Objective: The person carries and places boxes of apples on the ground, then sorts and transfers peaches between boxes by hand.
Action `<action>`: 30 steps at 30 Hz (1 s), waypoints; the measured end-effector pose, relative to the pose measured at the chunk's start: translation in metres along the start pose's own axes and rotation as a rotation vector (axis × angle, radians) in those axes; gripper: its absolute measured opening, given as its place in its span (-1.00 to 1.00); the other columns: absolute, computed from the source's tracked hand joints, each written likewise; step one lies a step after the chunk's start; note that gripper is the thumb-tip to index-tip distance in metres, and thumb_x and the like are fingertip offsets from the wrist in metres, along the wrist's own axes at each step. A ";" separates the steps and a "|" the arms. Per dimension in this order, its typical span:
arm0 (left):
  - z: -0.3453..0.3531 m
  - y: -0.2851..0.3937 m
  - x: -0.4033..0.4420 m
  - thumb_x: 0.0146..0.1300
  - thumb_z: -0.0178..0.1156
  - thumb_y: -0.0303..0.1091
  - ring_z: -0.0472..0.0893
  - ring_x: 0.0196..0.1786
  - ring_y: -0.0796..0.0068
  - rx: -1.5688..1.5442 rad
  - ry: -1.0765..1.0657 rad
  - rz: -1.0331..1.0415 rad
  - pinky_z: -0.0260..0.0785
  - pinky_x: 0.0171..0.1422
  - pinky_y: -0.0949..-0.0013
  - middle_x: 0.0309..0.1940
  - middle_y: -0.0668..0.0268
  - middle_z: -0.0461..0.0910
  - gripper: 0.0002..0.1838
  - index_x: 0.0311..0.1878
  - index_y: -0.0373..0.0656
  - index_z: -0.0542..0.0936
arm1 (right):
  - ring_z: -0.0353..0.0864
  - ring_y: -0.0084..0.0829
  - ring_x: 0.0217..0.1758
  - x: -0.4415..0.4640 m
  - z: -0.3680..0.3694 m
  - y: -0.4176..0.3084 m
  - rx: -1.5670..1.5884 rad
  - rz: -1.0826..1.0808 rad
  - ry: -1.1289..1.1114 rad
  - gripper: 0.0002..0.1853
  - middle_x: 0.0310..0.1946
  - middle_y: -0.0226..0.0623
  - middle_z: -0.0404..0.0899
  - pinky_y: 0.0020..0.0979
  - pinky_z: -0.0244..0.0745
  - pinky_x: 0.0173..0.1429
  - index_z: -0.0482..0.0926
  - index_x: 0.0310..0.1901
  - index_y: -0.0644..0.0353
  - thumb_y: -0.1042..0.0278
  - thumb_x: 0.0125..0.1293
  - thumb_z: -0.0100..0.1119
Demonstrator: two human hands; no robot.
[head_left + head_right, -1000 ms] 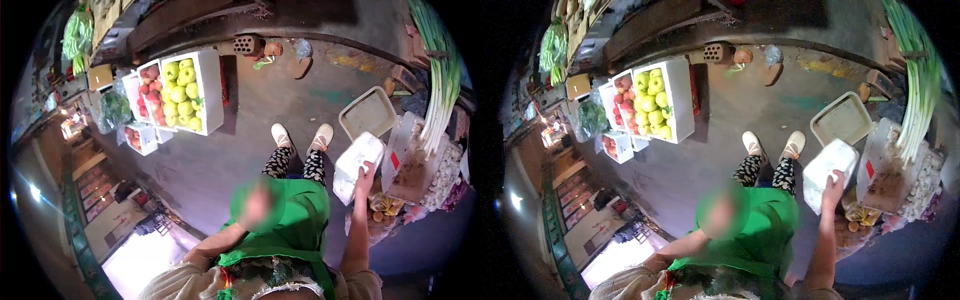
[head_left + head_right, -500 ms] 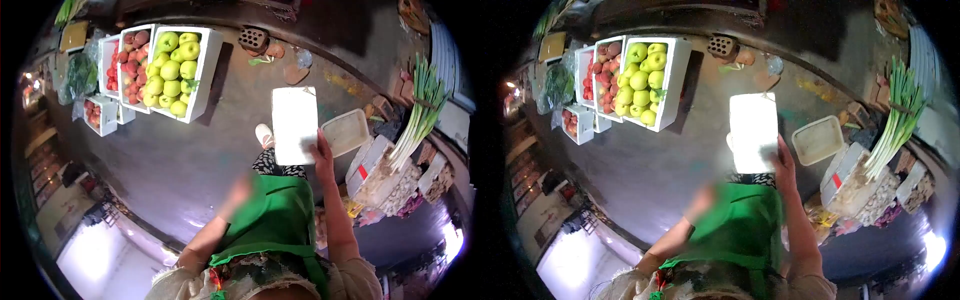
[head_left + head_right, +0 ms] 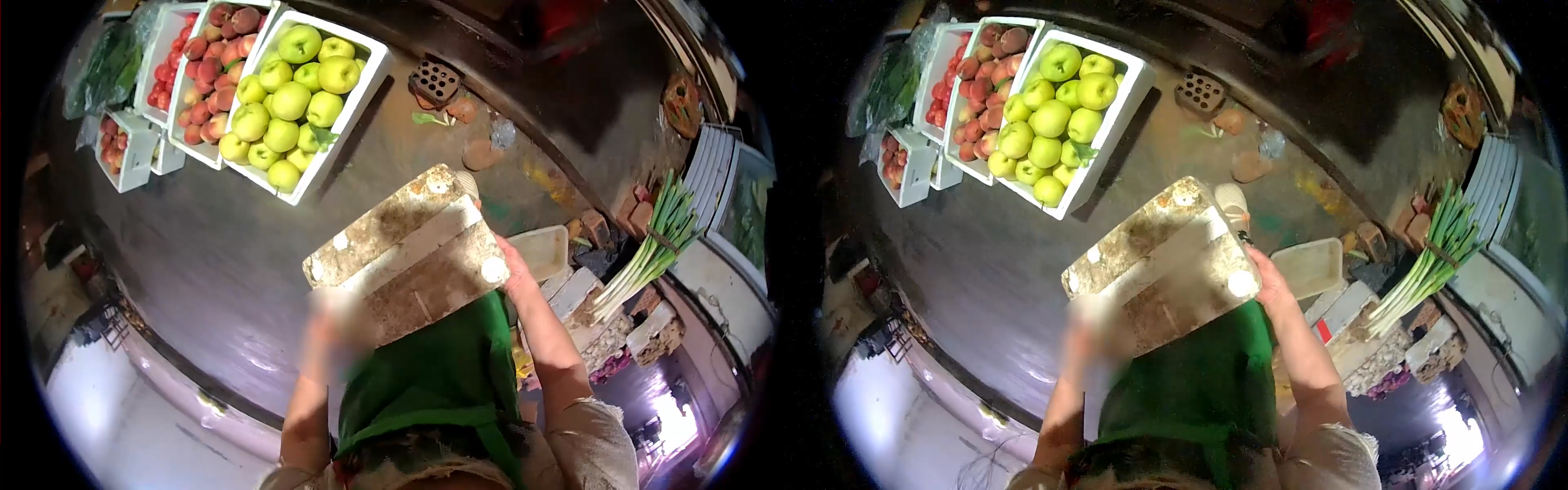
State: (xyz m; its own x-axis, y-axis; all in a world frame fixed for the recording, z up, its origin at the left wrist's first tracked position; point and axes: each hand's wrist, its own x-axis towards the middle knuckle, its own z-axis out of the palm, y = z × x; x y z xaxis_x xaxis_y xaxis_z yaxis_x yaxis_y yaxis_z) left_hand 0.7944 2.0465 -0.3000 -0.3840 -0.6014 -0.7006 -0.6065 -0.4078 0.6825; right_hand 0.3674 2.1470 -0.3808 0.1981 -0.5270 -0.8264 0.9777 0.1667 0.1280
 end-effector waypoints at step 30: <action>0.180 -0.011 0.249 0.15 0.31 -0.39 0.27 0.36 0.22 -1.065 0.828 -0.305 0.11 0.47 0.18 0.41 0.15 0.18 0.01 0.57 -0.06 -0.12 | 0.16 0.08 0.32 0.398 0.112 -0.196 -2.333 -0.857 0.776 0.32 0.22 0.11 0.20 0.02 0.01 0.44 -0.15 0.52 -0.03 -0.05 -0.20 0.60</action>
State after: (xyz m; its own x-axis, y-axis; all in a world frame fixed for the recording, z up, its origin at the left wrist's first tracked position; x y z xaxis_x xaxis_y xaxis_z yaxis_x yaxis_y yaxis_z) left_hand 0.5805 2.0252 -0.5195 0.4151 -0.4703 -0.7788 0.3720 -0.6934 0.6170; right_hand 0.2620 1.8114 -0.6734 -0.4972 -0.7742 -0.3917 -0.7880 0.5918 -0.1695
